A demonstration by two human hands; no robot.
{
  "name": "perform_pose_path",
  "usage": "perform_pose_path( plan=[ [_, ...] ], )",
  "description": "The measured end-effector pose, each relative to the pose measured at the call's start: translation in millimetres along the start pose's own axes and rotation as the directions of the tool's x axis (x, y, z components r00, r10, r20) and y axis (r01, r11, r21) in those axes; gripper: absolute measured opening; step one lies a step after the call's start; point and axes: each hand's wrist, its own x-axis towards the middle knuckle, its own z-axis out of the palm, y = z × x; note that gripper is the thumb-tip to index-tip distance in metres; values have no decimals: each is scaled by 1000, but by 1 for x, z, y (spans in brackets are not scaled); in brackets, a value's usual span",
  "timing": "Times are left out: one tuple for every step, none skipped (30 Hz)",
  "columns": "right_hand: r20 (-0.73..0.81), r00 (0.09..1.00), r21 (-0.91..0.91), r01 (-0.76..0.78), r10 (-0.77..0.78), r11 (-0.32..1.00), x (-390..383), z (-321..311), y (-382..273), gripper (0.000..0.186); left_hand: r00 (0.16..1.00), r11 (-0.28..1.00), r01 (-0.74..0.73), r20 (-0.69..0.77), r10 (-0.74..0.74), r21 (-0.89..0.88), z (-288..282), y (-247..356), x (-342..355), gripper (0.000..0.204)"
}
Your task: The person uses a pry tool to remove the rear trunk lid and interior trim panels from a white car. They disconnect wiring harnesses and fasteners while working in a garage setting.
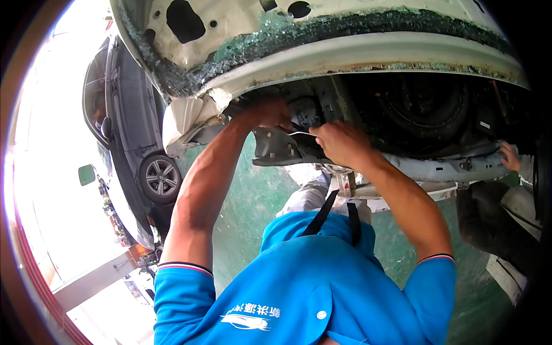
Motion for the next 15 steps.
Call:
perform_pose_path(
  plan=[
    [7, 1000, 8, -2, 2, 1000, 2, 0, -2, 31, 1000, 1000, 0, -13, 0, -15, 6, -8, 2, 18],
    [4, 1000, 9, 2, -2, 1000, 3, 0, 1, 31, 999, 1000, 2, -32, -2, -2, 7, -7, 4, 17],
    [1, 1000, 10, 7, -7, 1000, 4, 1, 3, 31, 999, 1000, 5, -50, -4, 11, 8, -6, 4, 17],
    [-2, 1000, 10, 12, -12, 1000, 4, 3, 6, 31, 998, 1000, 8, -69, -7, 23, 9, -5, 5, 16],
    [-20, 1000, 33, 8, -8, 999, 2, 6, 8, 31, 998, 1000, 5, -70, -4, 17, 8, -3, 4, 16],
    [-38, 999, 56, 5, -3, 998, -1, 9, 9, 31, 997, 1000, 1, -71, -1, 12, 6, -1, 3, 16],
    [-57, 998, 80, 3, 2, 997, -2, 11, 10, 30, 997, 1000, -2, -71, 3, 7, 5, 1, 2, 15],
    [-53, 999, 89, 3, 2, 996, -2, 11, 10, 30, 997, 1000, -3, -74, 3, -1, 6, -1, 3, 15],
    [-50, 999, 98, 3, 2, 995, 0, 11, 10, 30, 997, 1000, -4, -77, 3, -8, 6, -2, 4, 15],
    [-47, 999, 107, 3, 2, 994, 3, 9, 9, 30, 997, 1000, -5, -80, 4, -15, 7, -3, 5, 15],
    [-9, 1000, 88, 16, -15, 996, 7, 5, 11, 30, 996, 999, -47, -73, 46, -7, 8, -3, 8, 15],
    [28, 999, 73, 33, -35, 997, 17, -3, 12, 30, 994, 996, -85, -64, 85, 3, 8, -5, 9, 15],
    [66, 996, 58, 51, -55, 997, 20, -7, 14, 30, 991, 992, -123, -55, 124, 12, 9, -7, 9, 15],
    [-2, 998, 136, 58, -58, 989, 18, 0, 16, 30, 991, 993, -116, -66, 114, -20, 11, -10, 8, 15],
    [-71, 996, 210, 67, -53, 975, 11, 17, 23, 31, 991, 992, -113, -78, 109, -51, 12, -13, 8, 15]
  ],
)
